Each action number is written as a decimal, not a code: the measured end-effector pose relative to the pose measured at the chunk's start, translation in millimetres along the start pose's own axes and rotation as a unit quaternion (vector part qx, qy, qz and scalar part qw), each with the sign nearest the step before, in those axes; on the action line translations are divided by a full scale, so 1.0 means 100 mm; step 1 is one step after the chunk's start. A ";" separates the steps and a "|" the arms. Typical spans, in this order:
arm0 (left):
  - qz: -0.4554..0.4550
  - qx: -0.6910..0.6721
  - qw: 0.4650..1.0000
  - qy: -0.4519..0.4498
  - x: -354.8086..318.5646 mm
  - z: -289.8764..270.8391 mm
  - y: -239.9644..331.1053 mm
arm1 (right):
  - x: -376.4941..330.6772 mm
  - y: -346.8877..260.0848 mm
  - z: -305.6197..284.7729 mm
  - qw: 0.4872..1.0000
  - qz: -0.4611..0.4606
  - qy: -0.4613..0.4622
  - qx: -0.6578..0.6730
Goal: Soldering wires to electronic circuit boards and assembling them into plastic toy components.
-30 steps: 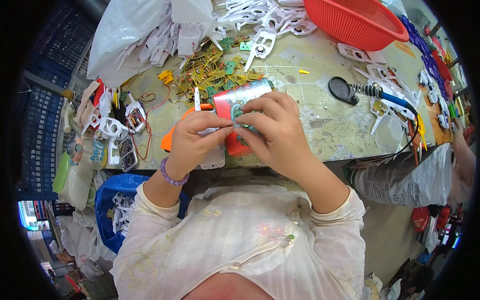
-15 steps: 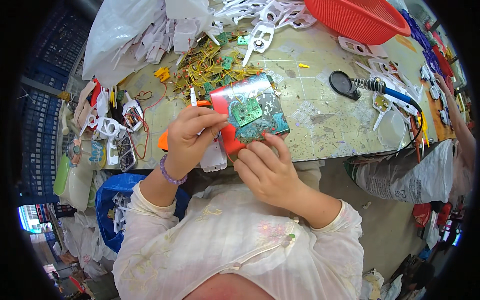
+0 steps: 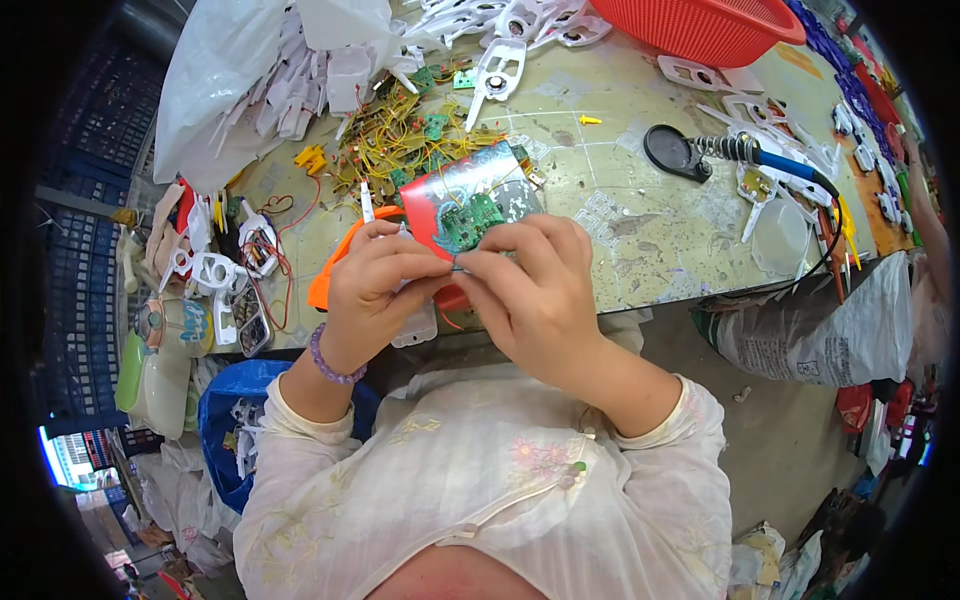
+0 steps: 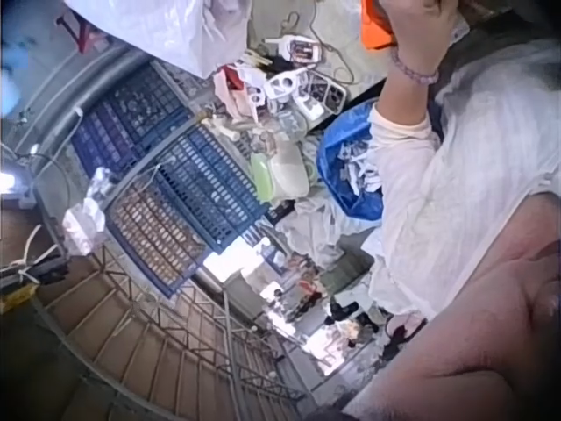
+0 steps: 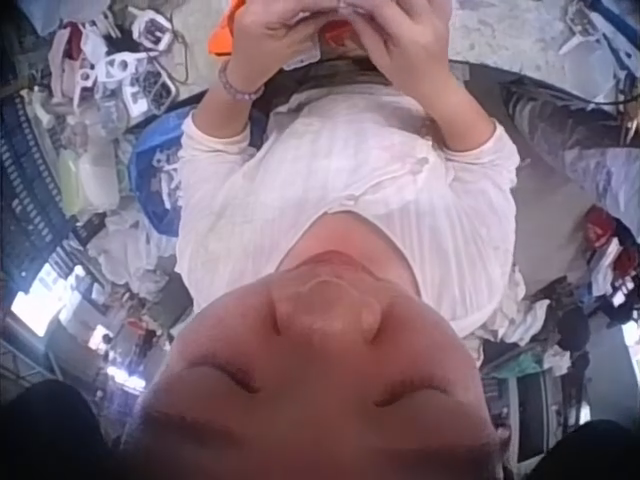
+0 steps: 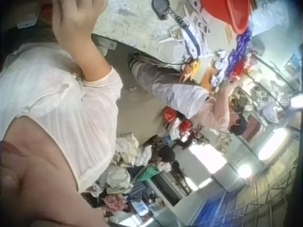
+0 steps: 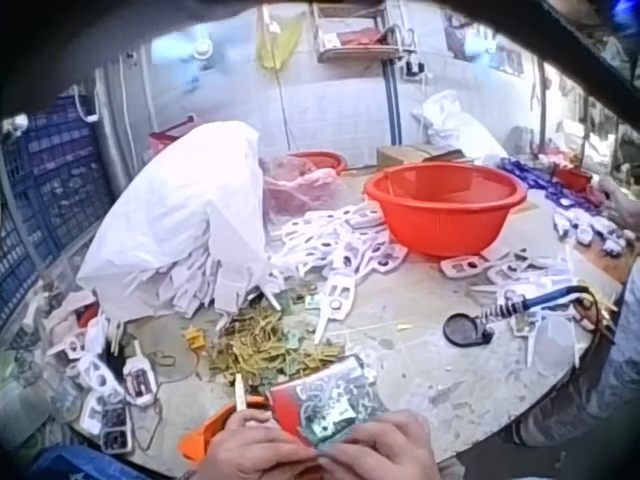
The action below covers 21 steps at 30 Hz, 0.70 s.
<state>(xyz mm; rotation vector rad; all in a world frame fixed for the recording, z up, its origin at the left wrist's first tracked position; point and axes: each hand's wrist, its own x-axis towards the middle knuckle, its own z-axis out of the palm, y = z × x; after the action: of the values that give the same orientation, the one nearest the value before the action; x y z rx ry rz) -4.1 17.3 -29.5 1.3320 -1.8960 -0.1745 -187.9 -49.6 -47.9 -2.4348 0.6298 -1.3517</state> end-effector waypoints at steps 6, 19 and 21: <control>-0.102 -0.094 0.990 -0.017 -0.01 0.02 0.03 | -0.03 0.01 0.00 0.999 -0.034 -0.005 -0.027; 0.004 -0.027 1.000 -0.016 0.15 0.03 -0.09 | -0.36 0.57 -0.45 0.949 0.171 0.256 0.059; 0.005 -0.026 1.000 -0.010 0.15 0.04 -0.08 | -0.40 0.80 -0.73 0.887 0.254 0.369 0.111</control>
<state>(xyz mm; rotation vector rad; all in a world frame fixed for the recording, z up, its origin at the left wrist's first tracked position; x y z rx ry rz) -2.7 0.1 -29.1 1.2887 -1.9017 -0.2315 -288.2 -100.9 -74.7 -1.3679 1.1078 -1.9393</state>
